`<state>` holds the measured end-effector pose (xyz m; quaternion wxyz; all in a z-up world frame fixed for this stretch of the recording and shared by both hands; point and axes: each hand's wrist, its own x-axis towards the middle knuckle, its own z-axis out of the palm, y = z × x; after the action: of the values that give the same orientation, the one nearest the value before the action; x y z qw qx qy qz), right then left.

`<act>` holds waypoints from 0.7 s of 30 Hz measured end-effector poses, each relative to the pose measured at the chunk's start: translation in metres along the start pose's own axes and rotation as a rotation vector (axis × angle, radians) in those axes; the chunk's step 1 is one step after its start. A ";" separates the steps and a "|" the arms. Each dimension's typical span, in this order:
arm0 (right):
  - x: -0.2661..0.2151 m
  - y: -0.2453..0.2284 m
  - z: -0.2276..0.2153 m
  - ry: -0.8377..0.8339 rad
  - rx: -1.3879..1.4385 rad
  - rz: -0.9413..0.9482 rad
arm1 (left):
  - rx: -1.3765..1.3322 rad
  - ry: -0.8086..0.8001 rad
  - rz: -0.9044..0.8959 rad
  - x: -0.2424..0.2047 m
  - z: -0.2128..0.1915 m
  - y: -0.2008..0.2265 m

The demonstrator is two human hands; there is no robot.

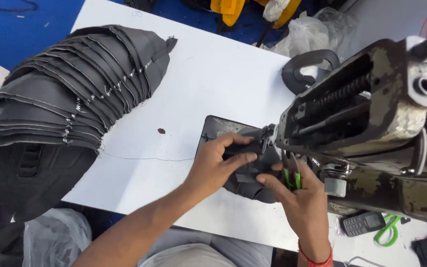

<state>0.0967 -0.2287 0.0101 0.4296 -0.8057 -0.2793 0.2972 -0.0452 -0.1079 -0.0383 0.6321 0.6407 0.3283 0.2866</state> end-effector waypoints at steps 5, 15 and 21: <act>-0.002 -0.017 0.002 0.026 -0.226 -0.069 | -0.043 -0.075 -0.089 0.004 -0.008 0.008; 0.008 0.009 0.000 0.038 -0.042 -0.117 | -0.241 -0.182 -0.102 0.003 -0.010 -0.003; 0.018 0.017 -0.008 -0.073 0.036 -0.054 | -0.332 -0.163 -0.332 0.004 -0.007 0.006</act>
<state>0.1180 -0.2283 -0.0049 0.4415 -0.7785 -0.3110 0.3197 -0.0472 -0.1002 -0.0328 0.7914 0.4865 0.3256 0.1763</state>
